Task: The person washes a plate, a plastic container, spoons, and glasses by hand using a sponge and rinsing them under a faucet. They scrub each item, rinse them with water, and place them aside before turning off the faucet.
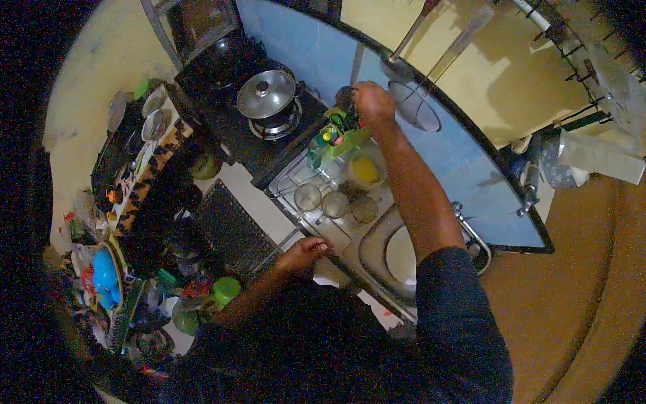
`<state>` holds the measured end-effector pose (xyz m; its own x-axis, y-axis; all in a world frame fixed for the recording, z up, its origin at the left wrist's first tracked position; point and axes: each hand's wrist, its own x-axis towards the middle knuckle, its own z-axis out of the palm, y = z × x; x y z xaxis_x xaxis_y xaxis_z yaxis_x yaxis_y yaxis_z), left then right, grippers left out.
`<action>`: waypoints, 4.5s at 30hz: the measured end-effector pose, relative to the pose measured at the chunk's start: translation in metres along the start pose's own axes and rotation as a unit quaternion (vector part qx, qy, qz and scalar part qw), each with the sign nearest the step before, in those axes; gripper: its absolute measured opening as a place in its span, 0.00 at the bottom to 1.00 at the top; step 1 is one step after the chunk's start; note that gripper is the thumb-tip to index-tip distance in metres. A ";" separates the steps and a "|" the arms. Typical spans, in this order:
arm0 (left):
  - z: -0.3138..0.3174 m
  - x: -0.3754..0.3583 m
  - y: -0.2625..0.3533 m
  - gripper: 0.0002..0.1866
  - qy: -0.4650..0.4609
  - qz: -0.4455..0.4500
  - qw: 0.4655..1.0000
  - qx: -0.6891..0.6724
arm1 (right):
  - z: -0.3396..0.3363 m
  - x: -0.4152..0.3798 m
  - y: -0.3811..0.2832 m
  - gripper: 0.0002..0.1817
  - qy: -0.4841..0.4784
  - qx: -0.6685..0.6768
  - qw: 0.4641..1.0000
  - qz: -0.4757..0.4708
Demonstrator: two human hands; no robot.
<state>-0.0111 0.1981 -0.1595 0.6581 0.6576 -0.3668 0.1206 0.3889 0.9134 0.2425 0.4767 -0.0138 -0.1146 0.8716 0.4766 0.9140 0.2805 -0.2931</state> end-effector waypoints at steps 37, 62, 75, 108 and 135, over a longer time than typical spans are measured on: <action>0.152 0.052 0.037 0.17 -0.146 -0.112 0.963 0.196 | 0.086 -0.673 0.153 0.08 -0.346 -0.149 0.884 0.276; 0.164 0.136 0.048 0.26 -0.070 -0.222 0.968 0.098 | -0.124 -0.459 0.073 0.22 -0.148 0.035 0.905 0.397; 0.204 0.123 0.085 0.33 -0.020 -0.082 0.991 -0.099 | -0.311 -0.210 0.060 0.19 0.176 -0.199 0.964 0.018; 0.244 0.162 0.075 0.28 -0.016 0.224 0.487 0.844 | -0.117 -0.403 0.032 0.26 0.080 0.826 0.365 0.421; 0.266 0.209 0.032 0.26 -0.027 0.515 0.674 0.529 | -0.147 -0.394 0.054 0.17 0.254 0.581 0.530 0.563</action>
<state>0.3281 0.1763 -0.1597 0.8206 0.1910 0.5386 0.0230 -0.9528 0.3029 0.3947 0.0892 -0.0954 0.6383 0.6121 -0.4669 -0.5992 0.0142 -0.8005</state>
